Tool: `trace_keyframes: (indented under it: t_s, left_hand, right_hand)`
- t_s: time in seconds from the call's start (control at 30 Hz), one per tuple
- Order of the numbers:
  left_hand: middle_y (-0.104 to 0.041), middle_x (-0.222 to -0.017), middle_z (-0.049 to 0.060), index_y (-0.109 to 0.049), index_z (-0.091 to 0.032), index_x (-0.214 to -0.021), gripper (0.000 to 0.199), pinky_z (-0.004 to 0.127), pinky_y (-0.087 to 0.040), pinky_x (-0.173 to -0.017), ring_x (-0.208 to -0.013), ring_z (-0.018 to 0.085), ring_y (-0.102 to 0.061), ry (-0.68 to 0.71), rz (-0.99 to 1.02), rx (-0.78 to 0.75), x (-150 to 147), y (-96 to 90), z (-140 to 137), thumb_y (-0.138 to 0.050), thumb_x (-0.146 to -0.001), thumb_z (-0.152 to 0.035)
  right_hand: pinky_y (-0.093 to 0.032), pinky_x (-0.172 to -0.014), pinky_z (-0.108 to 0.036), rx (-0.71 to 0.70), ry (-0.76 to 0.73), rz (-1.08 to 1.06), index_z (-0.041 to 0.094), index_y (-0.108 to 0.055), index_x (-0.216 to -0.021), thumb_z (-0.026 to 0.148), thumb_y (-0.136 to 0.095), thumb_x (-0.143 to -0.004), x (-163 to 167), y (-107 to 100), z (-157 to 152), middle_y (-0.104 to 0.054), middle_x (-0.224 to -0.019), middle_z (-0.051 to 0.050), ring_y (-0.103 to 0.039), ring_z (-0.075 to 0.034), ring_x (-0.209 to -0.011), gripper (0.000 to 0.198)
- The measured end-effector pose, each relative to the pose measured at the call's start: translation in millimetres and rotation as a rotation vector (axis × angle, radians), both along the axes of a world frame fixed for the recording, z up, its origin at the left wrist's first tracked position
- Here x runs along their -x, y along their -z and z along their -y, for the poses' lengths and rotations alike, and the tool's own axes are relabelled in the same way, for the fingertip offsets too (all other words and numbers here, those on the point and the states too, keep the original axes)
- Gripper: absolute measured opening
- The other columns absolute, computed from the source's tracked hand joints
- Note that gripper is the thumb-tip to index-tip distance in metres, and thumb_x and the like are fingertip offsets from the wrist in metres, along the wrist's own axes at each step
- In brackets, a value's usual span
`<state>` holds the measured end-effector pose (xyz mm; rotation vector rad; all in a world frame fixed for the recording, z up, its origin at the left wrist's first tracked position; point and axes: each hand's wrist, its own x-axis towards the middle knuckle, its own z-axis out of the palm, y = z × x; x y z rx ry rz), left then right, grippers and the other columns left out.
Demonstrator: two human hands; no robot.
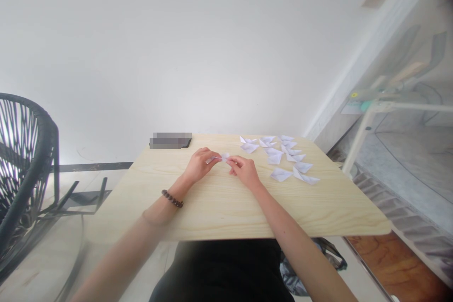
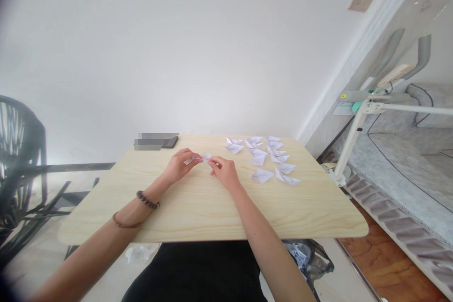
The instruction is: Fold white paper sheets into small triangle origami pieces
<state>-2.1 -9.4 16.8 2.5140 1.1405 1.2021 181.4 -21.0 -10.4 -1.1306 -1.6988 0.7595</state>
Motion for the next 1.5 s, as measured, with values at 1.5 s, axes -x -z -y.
trace_keyframes:
  t_s: [1.5]
  left_hand:
    - [-0.063,-0.071,0.003,-0.064,-0.012,-0.080,0.038,0.023,-0.040,-0.057,-0.063,0.014,-0.053,0.105,0.275,0.673,-2,-1.7,3,-0.056,-0.066,-0.047]
  right_hand:
    - [-0.043,-0.052,-0.020,-0.142,-0.007,0.078,0.019,-0.052,-0.090,0.034,-0.049,-0.075,1,-6,4,-0.059,-0.078,-0.001,-0.053,-0.009,-0.057,0.021]
